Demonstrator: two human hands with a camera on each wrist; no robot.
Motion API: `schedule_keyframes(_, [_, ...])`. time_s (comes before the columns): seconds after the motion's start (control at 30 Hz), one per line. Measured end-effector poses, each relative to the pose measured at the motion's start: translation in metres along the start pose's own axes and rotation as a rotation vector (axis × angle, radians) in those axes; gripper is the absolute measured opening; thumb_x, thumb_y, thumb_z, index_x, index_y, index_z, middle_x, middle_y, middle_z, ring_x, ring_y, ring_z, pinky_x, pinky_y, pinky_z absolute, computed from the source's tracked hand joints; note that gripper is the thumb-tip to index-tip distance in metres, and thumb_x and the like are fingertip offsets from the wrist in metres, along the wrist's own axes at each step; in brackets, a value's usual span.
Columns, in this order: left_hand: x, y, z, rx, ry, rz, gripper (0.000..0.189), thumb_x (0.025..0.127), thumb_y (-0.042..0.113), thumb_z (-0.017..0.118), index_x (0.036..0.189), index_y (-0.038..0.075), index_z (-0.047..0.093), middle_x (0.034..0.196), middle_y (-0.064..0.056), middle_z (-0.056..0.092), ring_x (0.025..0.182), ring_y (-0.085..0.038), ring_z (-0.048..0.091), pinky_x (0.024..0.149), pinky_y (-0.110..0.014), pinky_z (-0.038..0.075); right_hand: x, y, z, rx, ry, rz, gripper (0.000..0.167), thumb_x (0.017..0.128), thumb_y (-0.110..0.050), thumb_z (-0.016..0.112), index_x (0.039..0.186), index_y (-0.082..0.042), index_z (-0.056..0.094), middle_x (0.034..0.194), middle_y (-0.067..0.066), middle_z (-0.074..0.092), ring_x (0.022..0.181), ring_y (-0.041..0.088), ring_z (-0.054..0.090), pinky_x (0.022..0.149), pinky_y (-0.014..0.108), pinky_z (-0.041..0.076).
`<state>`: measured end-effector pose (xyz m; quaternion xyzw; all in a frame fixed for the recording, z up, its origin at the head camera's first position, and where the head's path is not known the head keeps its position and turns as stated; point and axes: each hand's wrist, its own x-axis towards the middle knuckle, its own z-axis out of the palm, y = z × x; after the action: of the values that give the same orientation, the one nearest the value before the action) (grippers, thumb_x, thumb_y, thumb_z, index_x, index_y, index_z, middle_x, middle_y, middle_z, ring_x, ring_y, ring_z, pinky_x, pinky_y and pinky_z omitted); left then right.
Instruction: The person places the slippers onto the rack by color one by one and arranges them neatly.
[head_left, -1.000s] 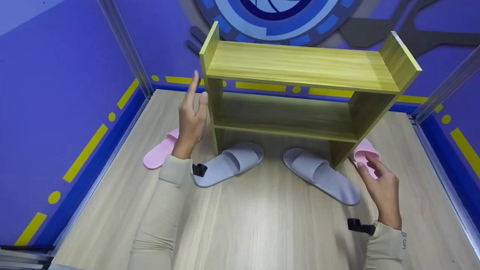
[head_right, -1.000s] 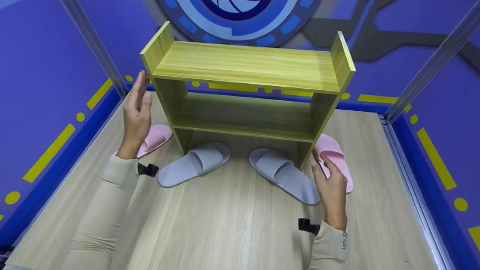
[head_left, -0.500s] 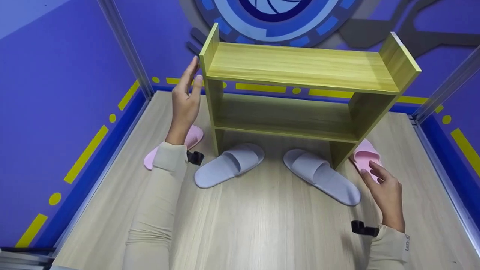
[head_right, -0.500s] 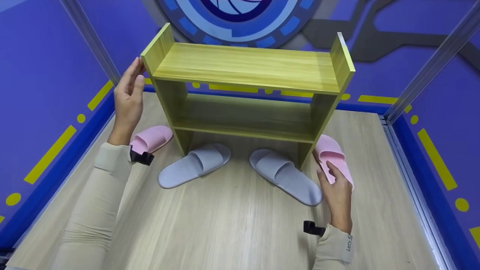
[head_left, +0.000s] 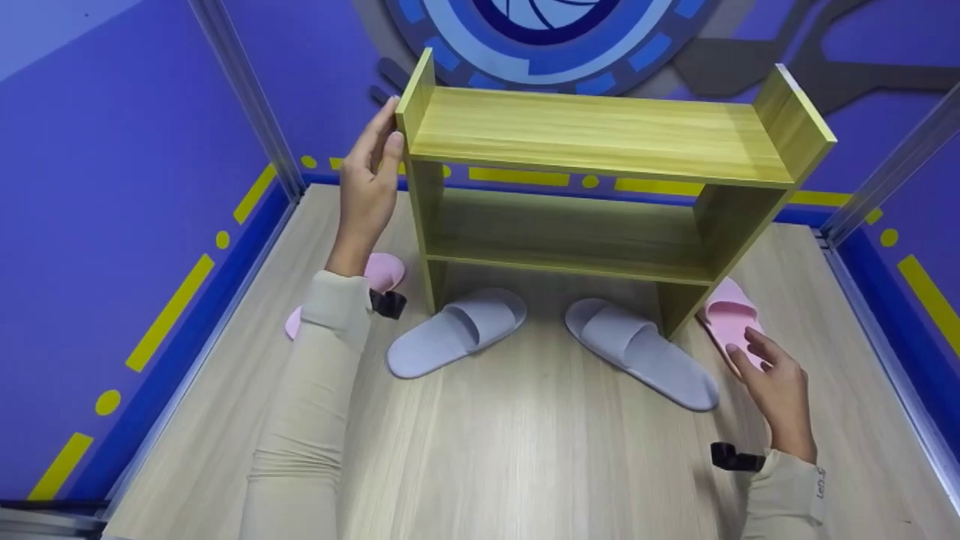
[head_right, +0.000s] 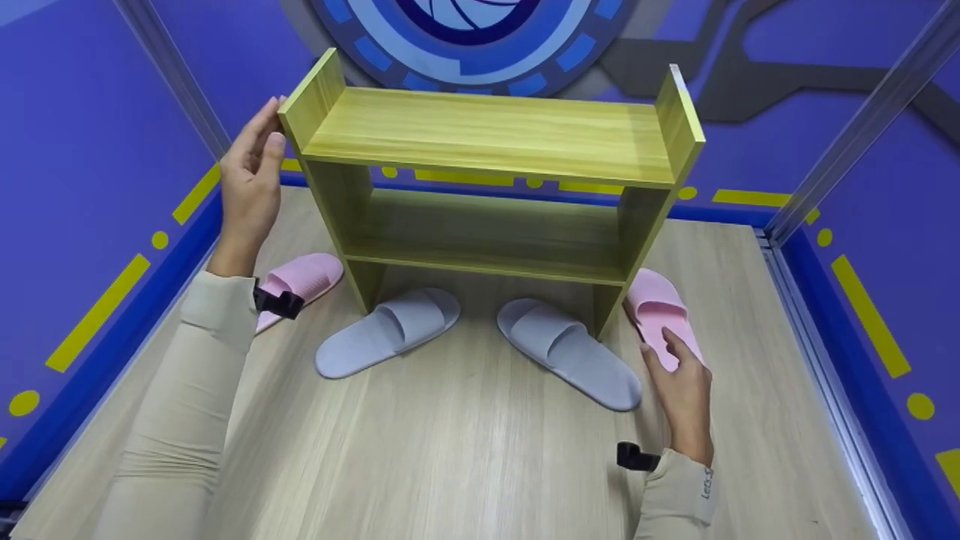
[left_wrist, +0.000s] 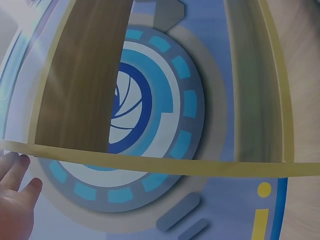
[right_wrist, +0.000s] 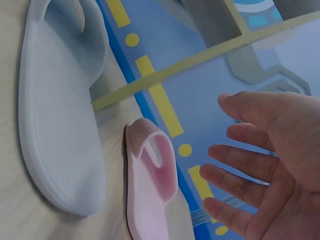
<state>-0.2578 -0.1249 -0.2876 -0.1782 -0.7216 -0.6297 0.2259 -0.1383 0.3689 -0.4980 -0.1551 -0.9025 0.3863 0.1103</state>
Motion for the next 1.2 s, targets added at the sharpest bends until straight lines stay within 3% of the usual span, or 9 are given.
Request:
schedule_keyframes(0.23, [0.005,0.004,0.0,0.026,-0.017,0.004,0.044,0.102,0.013,0.045,0.145,0.003,0.041,0.151,-0.009,0.041,0.138,-0.012,0.041,0.112,-0.023,0.034,0.003,0.01,0.001,0.022,-0.018,0.003,0.059,0.095,-0.034,0.059,0.142,-0.001,0.045,0.138,0.026,0.05,0.127,0.039,0.049,0.107,0.05,0.038])
schedule_keyframes(0.33, [0.007,0.004,0.0,0.05,-0.016,0.002,0.044,0.102,0.014,0.045,0.145,0.004,0.042,0.151,-0.008,0.042,0.137,-0.01,0.042,0.111,-0.022,0.035,0.004,0.012,0.002,0.022,-0.017,0.007,0.059,0.095,-0.033,0.058,0.142,-0.001,0.045,0.139,0.026,0.05,0.127,0.039,0.048,0.107,0.051,0.037])
schedule_keyframes(0.43, [0.009,0.003,0.001,0.077,-0.007,-0.001,0.043,0.102,0.015,0.045,0.144,0.007,0.043,0.145,-0.007,0.049,0.117,-0.01,0.054,0.098,-0.015,0.042,0.004,0.015,0.002,0.034,-0.023,0.008,0.059,0.095,-0.032,0.058,0.142,0.001,0.043,0.14,0.027,0.048,0.128,0.041,0.047,0.107,0.053,0.036])
schedule_keyframes(0.57, [0.012,0.001,0.002,0.079,0.013,0.014,0.04,0.102,0.014,0.046,0.141,0.006,0.047,0.144,-0.007,0.051,0.095,-0.018,0.052,0.077,-0.02,0.039,0.006,0.019,0.002,0.027,-0.02,0.022,0.06,0.095,-0.033,0.059,0.143,0.0,0.043,0.141,0.026,0.048,0.129,0.041,0.046,0.106,0.054,0.037])
schedule_keyframes(0.7, [0.014,-0.001,0.002,0.054,0.031,0.059,0.037,0.1,0.01,0.048,0.135,0.0,0.052,0.145,-0.011,0.049,0.121,-0.012,0.055,0.091,-0.018,0.046,0.008,0.022,0.002,0.028,-0.01,0.018,0.062,0.094,-0.033,0.06,0.143,0.001,0.042,0.141,0.027,0.047,0.13,0.042,0.045,0.106,0.054,0.037])
schedule_keyframes(0.8, [0.017,-0.002,0.002,0.044,0.038,0.089,0.035,0.099,0.009,0.049,0.132,-0.003,0.054,0.142,-0.014,0.051,0.128,-0.016,0.053,0.1,-0.025,0.047,0.011,0.023,0.001,0.04,-0.006,0.005,0.062,0.094,-0.032,0.061,0.143,0.002,0.042,0.141,0.028,0.046,0.13,0.042,0.045,0.106,0.053,0.037])
schedule_keyframes(1.03, [0.019,-0.005,0.0,0.039,0.034,0.127,0.034,0.099,0.008,0.05,0.13,-0.004,0.056,0.14,-0.017,0.052,0.127,-0.018,0.054,0.1,-0.028,0.048,0.016,0.028,-0.001,0.038,-0.025,0.016,0.067,0.094,-0.035,0.06,0.146,0.001,0.037,0.142,0.03,0.043,0.132,0.046,0.041,0.105,0.057,0.036])
schedule_keyframes(1.2, [0.018,-0.007,-0.001,0.045,0.033,0.123,0.035,0.098,0.009,0.051,0.13,-0.003,0.056,0.14,-0.015,0.053,0.122,-0.018,0.057,0.089,-0.024,0.049,0.018,0.032,0.0,0.016,-0.063,0.034,0.072,0.093,-0.039,0.06,0.148,-0.001,0.032,0.144,0.032,0.04,0.133,0.049,0.038,0.104,0.061,0.034])
